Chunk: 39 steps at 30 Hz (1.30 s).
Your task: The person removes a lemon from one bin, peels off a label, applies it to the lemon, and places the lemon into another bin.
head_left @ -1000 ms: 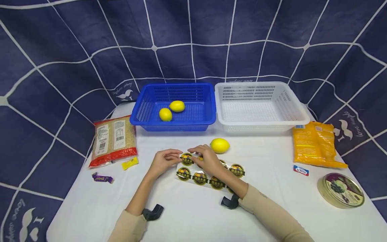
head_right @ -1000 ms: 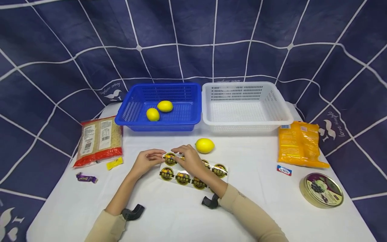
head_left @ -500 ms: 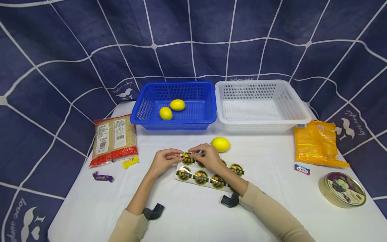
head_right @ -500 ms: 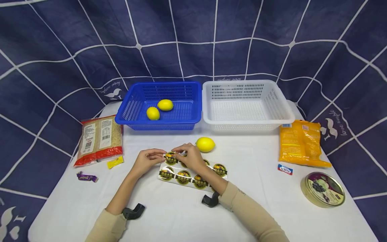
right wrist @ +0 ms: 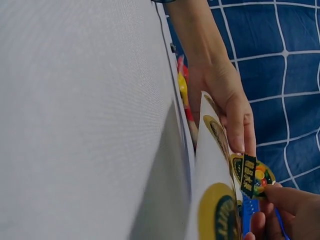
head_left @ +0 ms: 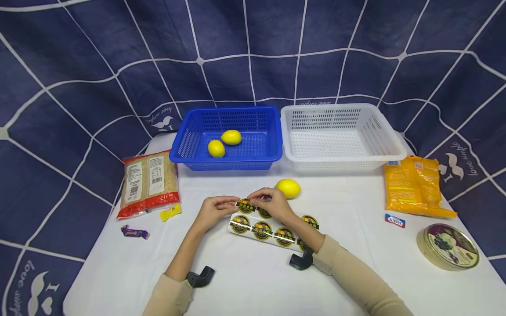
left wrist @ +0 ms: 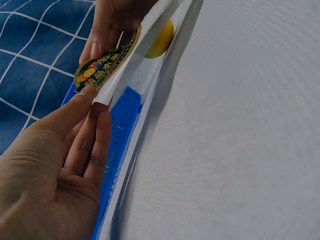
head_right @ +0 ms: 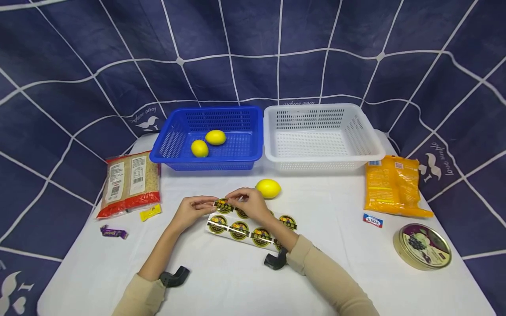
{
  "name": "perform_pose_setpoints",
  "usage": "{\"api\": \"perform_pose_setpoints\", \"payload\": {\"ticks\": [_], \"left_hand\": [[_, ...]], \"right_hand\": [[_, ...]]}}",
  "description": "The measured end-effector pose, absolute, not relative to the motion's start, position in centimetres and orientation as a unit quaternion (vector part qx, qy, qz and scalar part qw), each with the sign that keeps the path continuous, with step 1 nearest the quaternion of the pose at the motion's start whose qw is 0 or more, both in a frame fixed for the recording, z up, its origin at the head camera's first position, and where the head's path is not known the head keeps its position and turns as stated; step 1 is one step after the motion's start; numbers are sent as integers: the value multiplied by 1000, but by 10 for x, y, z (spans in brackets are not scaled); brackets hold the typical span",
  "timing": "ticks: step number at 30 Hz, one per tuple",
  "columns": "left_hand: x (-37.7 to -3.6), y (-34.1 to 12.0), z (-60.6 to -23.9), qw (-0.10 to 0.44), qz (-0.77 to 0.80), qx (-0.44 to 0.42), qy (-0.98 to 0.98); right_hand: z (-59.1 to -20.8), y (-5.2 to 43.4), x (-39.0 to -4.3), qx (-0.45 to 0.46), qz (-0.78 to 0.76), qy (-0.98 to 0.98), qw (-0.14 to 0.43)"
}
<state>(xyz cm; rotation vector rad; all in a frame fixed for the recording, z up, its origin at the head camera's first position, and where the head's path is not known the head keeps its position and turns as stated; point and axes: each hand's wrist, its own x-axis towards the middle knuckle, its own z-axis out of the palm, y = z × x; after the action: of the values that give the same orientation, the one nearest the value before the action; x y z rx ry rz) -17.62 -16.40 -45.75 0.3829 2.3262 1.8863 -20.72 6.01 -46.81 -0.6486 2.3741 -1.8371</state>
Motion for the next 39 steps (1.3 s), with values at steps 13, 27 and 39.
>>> {"api": "perform_pose_setpoints", "payload": {"ticks": [13,27,39], "left_hand": [[-194,-169,-482,-18,561,159,812],[-222,-100,-443,-107,483,213,843],[-246,-45,-486,-9,522,251,815]], "right_hand": [[-399,88,-199,-226,-630,743,-36],[-372,163,-207,-146,-606,773,-118],[-411,189,-221,-101,-589,799,-71]]}}
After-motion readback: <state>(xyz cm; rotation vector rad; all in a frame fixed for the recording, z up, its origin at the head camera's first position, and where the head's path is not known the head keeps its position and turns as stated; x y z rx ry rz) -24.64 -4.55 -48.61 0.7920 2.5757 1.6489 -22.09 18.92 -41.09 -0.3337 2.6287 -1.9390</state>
